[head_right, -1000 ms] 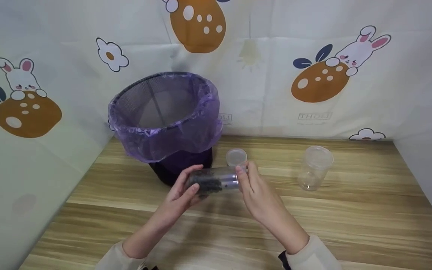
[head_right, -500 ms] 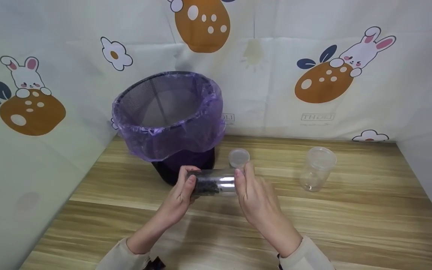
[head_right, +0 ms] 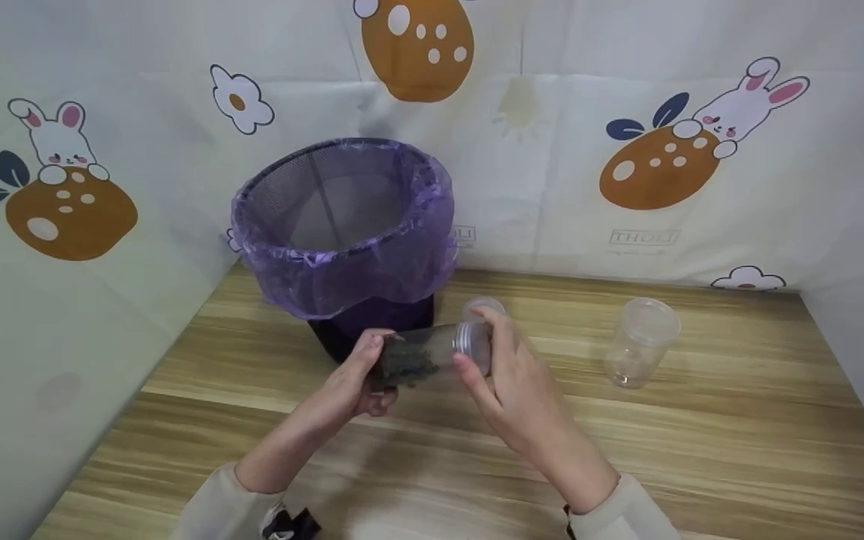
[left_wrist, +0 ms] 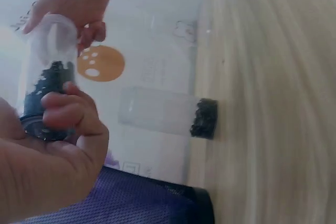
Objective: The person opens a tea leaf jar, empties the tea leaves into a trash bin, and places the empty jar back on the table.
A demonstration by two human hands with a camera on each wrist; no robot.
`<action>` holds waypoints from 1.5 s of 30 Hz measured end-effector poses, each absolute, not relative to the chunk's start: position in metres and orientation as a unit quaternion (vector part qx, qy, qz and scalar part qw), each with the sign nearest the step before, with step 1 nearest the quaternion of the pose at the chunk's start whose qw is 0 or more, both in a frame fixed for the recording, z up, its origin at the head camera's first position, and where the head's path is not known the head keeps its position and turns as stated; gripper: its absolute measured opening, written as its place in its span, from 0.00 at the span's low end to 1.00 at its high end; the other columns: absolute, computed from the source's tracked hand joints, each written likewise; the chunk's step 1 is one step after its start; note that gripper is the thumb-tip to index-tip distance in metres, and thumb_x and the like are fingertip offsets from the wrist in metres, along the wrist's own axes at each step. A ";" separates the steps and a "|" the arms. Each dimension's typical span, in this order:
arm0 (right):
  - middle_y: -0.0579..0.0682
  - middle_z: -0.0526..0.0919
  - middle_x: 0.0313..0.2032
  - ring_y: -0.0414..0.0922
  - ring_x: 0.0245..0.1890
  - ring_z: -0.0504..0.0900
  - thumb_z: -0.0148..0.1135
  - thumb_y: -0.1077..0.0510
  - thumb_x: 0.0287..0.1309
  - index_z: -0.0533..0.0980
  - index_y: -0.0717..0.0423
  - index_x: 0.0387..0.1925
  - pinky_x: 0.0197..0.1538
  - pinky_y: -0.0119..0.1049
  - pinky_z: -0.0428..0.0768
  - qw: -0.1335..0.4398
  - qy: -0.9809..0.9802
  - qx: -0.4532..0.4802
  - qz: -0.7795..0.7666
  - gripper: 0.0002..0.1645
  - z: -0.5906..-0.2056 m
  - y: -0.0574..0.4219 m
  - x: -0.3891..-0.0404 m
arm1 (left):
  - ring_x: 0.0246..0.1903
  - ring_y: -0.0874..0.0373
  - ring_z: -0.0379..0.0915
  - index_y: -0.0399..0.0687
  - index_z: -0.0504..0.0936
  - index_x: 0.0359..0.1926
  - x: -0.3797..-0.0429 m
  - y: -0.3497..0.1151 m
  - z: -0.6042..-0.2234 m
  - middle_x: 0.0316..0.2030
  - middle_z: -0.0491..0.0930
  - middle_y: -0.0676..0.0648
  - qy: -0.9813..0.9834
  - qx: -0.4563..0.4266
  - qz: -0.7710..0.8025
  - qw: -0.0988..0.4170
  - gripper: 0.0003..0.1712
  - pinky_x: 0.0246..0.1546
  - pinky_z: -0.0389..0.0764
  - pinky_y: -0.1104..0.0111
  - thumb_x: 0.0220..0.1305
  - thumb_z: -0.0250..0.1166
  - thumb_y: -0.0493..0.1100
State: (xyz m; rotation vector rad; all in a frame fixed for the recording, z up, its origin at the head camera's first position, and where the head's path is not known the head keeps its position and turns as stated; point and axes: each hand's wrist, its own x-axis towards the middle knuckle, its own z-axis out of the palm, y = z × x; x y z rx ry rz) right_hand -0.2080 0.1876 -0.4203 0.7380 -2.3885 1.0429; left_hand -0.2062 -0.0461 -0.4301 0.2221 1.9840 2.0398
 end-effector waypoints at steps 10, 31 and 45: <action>0.48 0.78 0.54 0.35 0.52 0.79 0.65 0.67 0.62 0.73 0.59 0.61 0.49 0.27 0.84 0.085 -0.808 0.250 0.528 0.25 -0.405 0.197 -0.211 | 0.51 0.49 0.79 0.43 0.61 0.66 -0.211 -0.055 -0.438 0.61 0.67 0.37 0.577 0.058 0.801 0.150 0.22 0.52 0.85 0.54 0.78 0.50 0.45; 0.59 0.77 0.55 0.35 0.50 0.81 0.66 0.66 0.61 0.71 0.64 0.62 0.48 0.28 0.85 0.009 -0.797 0.210 0.566 0.28 -0.399 0.200 -0.210 | 0.53 0.49 0.78 0.43 0.63 0.65 -0.209 -0.056 -0.444 0.61 0.67 0.37 0.558 0.050 0.812 0.161 0.23 0.56 0.83 0.53 0.76 0.54 0.46; 0.49 0.77 0.58 0.36 0.57 0.78 0.65 0.70 0.60 0.71 0.64 0.61 0.55 0.28 0.83 0.024 -0.761 0.270 0.590 0.27 -0.403 0.204 -0.213 | 0.53 0.50 0.78 0.45 0.65 0.63 -0.209 -0.055 -0.445 0.61 0.67 0.39 0.547 0.048 0.819 0.166 0.21 0.55 0.83 0.53 0.75 0.55 0.46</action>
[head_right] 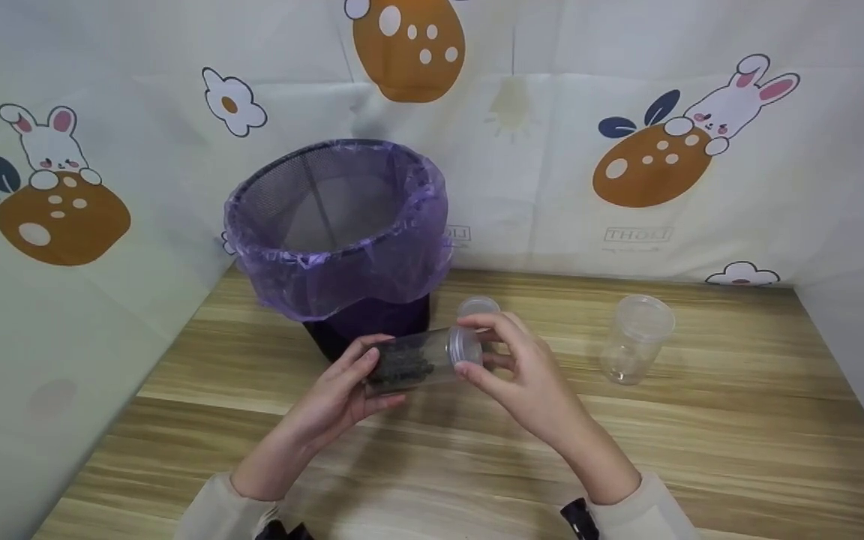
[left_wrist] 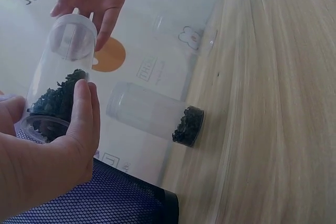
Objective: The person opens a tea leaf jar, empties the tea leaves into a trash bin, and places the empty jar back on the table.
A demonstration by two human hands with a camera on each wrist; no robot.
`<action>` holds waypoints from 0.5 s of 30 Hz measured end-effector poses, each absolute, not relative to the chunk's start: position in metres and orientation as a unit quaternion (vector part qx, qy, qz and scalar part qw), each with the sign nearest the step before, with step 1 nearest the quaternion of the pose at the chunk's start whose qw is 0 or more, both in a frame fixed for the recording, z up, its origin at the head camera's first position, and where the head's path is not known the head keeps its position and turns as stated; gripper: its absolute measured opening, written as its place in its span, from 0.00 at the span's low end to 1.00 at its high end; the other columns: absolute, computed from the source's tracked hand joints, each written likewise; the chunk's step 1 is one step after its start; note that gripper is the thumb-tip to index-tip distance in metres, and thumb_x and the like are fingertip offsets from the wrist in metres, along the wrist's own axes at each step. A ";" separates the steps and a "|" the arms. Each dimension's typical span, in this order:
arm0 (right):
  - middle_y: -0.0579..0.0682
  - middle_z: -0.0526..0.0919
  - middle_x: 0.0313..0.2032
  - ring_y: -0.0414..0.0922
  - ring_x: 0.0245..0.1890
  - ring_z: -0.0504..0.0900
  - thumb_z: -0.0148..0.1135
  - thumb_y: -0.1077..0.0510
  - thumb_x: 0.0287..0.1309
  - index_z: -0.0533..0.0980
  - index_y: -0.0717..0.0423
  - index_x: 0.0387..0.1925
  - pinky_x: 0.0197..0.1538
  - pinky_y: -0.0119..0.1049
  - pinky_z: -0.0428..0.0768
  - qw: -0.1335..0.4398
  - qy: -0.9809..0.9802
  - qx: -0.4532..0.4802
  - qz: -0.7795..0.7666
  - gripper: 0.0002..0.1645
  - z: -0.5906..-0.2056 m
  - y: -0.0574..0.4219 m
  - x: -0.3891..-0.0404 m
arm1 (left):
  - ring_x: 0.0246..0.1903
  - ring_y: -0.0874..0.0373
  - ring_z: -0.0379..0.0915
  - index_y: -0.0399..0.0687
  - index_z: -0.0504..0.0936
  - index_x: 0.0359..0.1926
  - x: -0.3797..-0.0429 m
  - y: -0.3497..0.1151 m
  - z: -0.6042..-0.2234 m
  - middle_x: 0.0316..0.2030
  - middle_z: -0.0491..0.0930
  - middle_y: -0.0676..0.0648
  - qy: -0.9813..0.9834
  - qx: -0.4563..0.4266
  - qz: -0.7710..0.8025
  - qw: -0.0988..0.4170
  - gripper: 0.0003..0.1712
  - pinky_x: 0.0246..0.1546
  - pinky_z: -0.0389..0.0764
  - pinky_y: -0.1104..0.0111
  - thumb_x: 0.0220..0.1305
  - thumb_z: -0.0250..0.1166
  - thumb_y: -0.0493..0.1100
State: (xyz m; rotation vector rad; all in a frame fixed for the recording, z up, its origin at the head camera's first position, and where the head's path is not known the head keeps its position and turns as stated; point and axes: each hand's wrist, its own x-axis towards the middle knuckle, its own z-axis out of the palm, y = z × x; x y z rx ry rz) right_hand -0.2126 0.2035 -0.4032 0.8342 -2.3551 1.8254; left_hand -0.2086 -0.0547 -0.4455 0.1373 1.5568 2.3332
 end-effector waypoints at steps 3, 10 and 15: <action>0.53 0.77 0.57 0.36 0.56 0.79 0.65 0.71 0.58 0.73 0.65 0.59 0.54 0.28 0.83 0.029 -0.761 0.259 0.594 0.26 -0.402 0.202 -0.211 | 0.54 0.48 0.78 0.45 0.65 0.63 -0.209 -0.055 -0.446 0.62 0.67 0.38 0.547 0.049 0.819 0.168 0.21 0.56 0.83 0.53 0.75 0.55 0.46; 0.49 0.77 0.57 0.35 0.59 0.77 0.66 0.77 0.53 0.73 0.67 0.58 0.57 0.28 0.81 0.055 -0.752 0.273 0.597 0.29 -0.401 0.202 -0.208 | 0.55 0.48 0.77 0.45 0.65 0.64 -0.209 -0.053 -0.445 0.62 0.68 0.38 0.547 0.047 0.818 0.175 0.22 0.56 0.83 0.53 0.75 0.56 0.47; 0.55 0.76 0.58 0.37 0.61 0.75 0.65 0.81 0.50 0.72 0.67 0.59 0.61 0.28 0.79 0.072 -0.727 0.318 0.604 0.32 -0.403 0.204 -0.210 | 0.55 0.48 0.77 0.45 0.64 0.65 -0.210 -0.052 -0.445 0.63 0.69 0.38 0.545 0.049 0.817 0.179 0.23 0.57 0.82 0.53 0.76 0.55 0.47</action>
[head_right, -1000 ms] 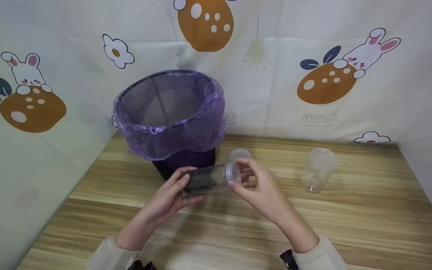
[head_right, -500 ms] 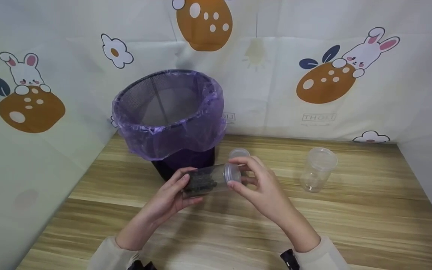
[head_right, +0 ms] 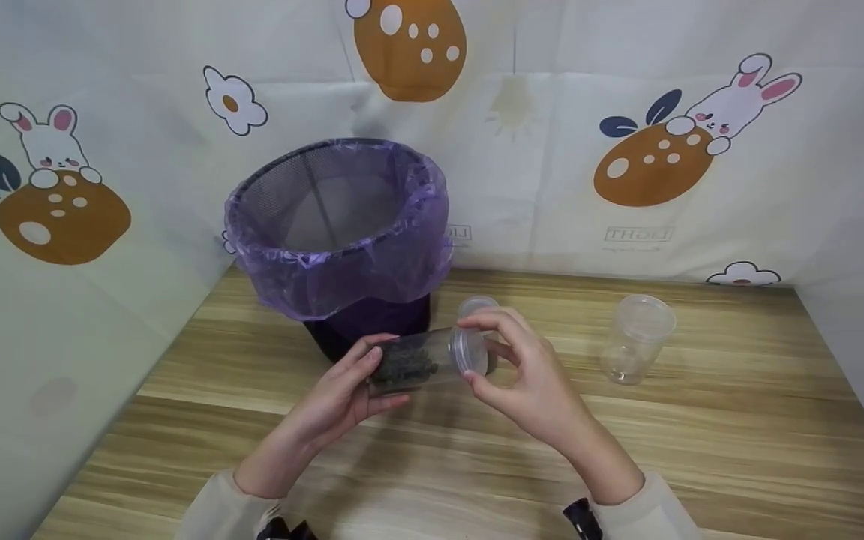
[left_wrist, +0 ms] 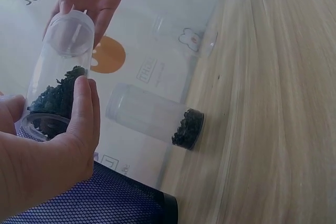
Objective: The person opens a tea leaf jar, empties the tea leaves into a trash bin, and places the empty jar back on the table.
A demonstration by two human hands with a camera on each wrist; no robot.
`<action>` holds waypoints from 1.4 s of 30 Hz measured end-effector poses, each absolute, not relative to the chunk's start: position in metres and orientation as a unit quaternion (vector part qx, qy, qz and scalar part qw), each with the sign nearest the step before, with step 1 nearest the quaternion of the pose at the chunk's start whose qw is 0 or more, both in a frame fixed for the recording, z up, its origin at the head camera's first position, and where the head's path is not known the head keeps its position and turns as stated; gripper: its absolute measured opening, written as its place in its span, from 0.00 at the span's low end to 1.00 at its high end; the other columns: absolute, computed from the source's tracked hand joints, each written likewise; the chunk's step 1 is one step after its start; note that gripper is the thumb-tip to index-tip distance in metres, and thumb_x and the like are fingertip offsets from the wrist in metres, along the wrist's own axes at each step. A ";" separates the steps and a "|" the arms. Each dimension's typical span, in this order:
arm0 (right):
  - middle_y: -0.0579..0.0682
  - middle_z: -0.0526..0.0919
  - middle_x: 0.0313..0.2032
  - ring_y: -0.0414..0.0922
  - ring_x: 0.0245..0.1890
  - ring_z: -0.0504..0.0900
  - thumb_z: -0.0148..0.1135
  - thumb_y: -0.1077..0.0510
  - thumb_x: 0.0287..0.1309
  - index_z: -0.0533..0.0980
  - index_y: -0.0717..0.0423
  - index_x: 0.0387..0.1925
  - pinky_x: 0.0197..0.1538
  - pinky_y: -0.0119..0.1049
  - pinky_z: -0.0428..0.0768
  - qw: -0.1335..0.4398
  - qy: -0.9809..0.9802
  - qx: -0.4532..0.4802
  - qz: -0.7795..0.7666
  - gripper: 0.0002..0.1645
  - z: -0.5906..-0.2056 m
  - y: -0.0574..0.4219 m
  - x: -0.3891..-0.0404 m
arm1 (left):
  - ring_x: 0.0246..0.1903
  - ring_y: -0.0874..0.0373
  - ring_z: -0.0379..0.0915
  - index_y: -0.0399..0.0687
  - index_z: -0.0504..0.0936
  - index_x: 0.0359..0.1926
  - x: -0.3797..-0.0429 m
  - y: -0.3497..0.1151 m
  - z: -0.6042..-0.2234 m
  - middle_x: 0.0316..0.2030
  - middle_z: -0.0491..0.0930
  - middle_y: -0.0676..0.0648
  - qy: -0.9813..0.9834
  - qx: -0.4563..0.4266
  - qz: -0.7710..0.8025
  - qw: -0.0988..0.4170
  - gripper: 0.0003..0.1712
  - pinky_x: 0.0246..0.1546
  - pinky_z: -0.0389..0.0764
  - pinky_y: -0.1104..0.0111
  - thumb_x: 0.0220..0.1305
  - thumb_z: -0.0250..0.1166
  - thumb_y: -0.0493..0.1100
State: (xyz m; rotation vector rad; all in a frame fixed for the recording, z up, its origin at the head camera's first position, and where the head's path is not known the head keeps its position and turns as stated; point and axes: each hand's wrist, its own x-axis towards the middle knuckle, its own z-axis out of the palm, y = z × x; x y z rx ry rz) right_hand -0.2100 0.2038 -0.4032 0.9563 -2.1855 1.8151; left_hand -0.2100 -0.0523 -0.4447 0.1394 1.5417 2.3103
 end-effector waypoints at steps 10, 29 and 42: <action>0.55 0.74 0.62 0.39 0.64 0.74 0.64 0.79 0.53 0.69 0.65 0.63 0.63 0.27 0.77 0.074 -0.730 0.335 0.590 0.35 -0.405 0.203 -0.213 | 0.53 0.48 0.79 0.43 0.63 0.65 -0.211 -0.053 -0.445 0.62 0.70 0.38 0.540 0.049 0.821 0.178 0.21 0.54 0.84 0.55 0.77 0.51 0.46; 0.52 0.77 0.54 0.37 0.48 0.81 0.66 0.68 0.59 0.73 0.61 0.61 0.44 0.30 0.85 0.017 -0.785 0.224 0.577 0.28 -0.398 0.205 -0.208 | 0.52 0.45 0.80 0.42 0.63 0.66 -0.212 -0.053 -0.447 0.61 0.70 0.36 0.538 0.047 0.821 0.183 0.22 0.54 0.84 0.55 0.77 0.51 0.46; 0.49 0.77 0.59 0.36 0.56 0.77 0.67 0.76 0.53 0.71 0.63 0.62 0.45 0.29 0.85 0.051 -0.770 0.279 0.571 0.34 -0.404 0.207 -0.209 | 0.52 0.44 0.80 0.43 0.63 0.65 -0.212 -0.054 -0.448 0.61 0.69 0.37 0.532 0.052 0.823 0.192 0.22 0.55 0.84 0.55 0.77 0.51 0.46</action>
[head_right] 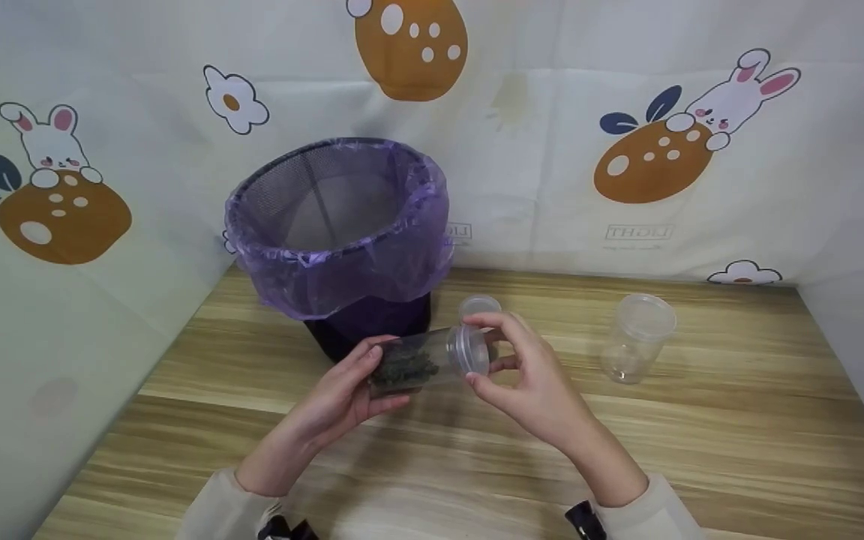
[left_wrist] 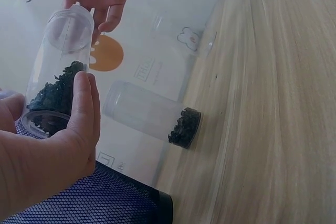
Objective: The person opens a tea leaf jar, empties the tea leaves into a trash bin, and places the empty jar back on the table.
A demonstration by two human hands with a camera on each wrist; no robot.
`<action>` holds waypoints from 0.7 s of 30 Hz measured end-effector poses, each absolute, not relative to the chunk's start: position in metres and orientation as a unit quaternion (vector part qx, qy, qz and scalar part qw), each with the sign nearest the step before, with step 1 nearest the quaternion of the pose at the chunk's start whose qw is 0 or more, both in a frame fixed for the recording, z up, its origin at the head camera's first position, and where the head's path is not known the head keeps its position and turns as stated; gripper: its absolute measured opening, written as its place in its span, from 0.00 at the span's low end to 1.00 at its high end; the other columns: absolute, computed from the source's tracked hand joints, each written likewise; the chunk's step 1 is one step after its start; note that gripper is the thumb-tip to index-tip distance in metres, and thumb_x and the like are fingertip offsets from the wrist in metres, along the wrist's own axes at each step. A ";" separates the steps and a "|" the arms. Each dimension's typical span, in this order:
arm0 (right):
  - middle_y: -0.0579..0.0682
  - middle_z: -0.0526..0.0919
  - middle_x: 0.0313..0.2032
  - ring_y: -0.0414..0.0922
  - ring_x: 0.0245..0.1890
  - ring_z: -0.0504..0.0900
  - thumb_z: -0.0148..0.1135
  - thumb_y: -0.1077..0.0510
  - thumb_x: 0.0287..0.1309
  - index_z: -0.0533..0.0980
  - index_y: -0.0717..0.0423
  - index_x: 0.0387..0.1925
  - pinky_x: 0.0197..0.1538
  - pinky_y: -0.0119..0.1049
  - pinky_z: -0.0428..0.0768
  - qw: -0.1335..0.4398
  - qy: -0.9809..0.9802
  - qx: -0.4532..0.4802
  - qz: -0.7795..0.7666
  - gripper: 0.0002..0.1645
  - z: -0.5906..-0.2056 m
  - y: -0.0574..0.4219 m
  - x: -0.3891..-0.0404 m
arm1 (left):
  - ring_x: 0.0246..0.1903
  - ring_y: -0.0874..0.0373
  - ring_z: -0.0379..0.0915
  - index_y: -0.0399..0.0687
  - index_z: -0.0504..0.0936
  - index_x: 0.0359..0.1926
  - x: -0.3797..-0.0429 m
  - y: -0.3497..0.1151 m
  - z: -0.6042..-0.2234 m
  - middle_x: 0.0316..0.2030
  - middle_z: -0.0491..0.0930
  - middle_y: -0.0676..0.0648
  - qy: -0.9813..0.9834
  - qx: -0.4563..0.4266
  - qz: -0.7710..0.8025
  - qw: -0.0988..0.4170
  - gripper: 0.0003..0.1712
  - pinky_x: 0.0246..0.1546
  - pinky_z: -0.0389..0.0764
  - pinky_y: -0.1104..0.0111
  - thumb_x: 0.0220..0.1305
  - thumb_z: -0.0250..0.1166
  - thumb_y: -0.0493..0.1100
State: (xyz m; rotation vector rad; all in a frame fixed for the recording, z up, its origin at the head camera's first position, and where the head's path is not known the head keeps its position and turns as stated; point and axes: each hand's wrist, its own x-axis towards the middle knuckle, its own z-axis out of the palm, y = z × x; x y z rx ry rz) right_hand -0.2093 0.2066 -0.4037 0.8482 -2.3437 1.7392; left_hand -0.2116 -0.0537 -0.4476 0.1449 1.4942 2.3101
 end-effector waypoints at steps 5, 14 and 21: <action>0.51 0.75 0.61 0.35 0.60 0.74 0.65 0.79 0.51 0.69 0.64 0.63 0.48 0.27 0.83 0.053 -0.758 0.304 0.575 0.36 -0.404 0.208 -0.210 | 0.51 0.44 0.80 0.43 0.64 0.65 -0.211 -0.053 -0.448 0.60 0.70 0.38 0.529 0.047 0.826 0.188 0.21 0.55 0.84 0.54 0.77 0.51 0.46; 0.44 0.76 0.61 0.35 0.60 0.75 0.64 0.75 0.57 0.69 0.64 0.63 0.52 0.26 0.82 0.036 -0.753 0.286 0.591 0.32 -0.404 0.207 -0.209 | 0.52 0.40 0.80 0.42 0.63 0.66 -0.211 -0.053 -0.449 0.61 0.68 0.36 0.527 0.037 0.828 0.187 0.22 0.54 0.84 0.55 0.77 0.51 0.46; 0.49 0.78 0.58 0.35 0.57 0.78 0.64 0.74 0.57 0.71 0.68 0.60 0.52 0.27 0.83 0.037 -0.749 0.264 0.607 0.28 -0.403 0.207 -0.210 | 0.51 0.42 0.80 0.43 0.64 0.65 -0.210 -0.054 -0.449 0.61 0.68 0.37 0.527 0.040 0.828 0.191 0.21 0.53 0.85 0.57 0.78 0.50 0.46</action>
